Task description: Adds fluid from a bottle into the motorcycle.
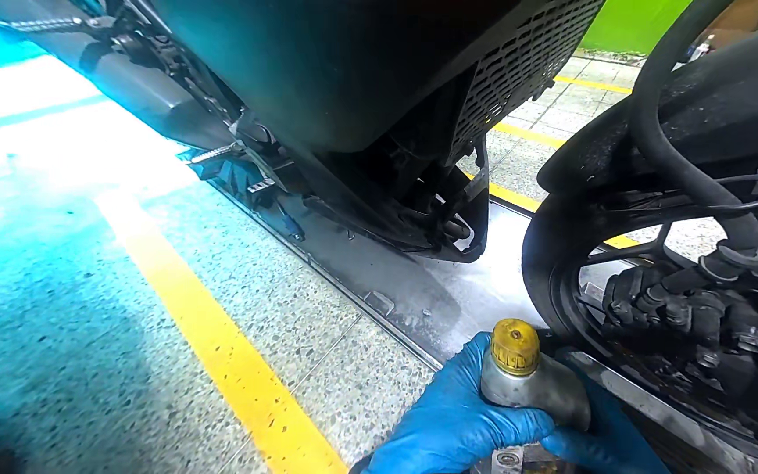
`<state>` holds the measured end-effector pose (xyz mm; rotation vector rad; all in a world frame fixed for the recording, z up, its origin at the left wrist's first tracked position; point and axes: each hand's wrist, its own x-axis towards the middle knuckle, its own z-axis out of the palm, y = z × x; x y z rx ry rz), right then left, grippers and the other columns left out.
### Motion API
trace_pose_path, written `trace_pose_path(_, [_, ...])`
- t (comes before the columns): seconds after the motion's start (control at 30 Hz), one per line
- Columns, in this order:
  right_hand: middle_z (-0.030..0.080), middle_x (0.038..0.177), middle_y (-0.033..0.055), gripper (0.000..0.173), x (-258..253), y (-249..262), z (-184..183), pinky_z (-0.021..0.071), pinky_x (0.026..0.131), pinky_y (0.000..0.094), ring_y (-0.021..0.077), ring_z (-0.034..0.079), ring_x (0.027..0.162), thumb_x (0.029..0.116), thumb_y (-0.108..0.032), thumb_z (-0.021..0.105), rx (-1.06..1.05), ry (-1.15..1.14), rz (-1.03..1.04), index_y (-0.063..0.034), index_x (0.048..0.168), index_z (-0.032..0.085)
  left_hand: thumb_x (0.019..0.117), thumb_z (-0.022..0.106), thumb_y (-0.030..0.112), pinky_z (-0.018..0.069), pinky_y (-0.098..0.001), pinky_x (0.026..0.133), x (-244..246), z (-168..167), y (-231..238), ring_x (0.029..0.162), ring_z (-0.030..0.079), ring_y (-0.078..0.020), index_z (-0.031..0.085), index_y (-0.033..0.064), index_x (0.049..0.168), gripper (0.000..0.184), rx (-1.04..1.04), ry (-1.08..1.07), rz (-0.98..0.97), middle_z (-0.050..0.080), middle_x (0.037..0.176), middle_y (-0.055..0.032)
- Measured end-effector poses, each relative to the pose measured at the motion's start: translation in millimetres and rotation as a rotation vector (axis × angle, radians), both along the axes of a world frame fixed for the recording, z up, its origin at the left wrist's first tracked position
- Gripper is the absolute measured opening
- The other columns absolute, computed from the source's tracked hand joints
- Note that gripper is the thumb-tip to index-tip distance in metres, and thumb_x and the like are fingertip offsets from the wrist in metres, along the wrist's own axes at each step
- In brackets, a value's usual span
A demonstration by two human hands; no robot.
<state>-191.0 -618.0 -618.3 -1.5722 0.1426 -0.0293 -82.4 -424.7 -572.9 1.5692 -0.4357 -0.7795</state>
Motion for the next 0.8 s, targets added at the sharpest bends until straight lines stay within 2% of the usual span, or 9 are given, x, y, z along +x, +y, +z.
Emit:
trace_pose_path(0.4, [0.067, 0.121, 0.0024, 0.07, -3.6, 1.7, 0.8, 0.0552, 0.098, 0.0263, 0.0051, 0.065, 0.111, 0.0809, -0.023, 0.083, -0.033, 0.047, -0.02, 0.0027, 0.137, 0.049, 0.0727, 0.091, 0.019, 0.0573, -0.0255, 0.093, -1.9, -1.9, 0.0, 0.103, 0.068, -0.0056, 0.056, 0.0065, 0.127, 0.066, 0.013, -0.02, 0.0, 0.07, 0.11, -0.0002])
trace_pose_path(0.8, [0.068, 0.12, 0.0021, 0.072, -3.8, 3.6, -2.0, 0.0553, 0.098, 0.0262, 0.0046, 0.065, 0.11, 0.0812, -0.028, 0.083, -0.004, 0.036, -0.044, 0.0027, 0.136, 0.049, 0.0728, 0.091, 0.019, 0.0575, -0.0253, 0.093, 0.2, -1.1, -0.1, 0.103, 0.068, -0.0056, 0.055, 0.0063, 0.128, 0.067, 0.018, -0.001, -0.003, 0.071, 0.111, -0.0001])
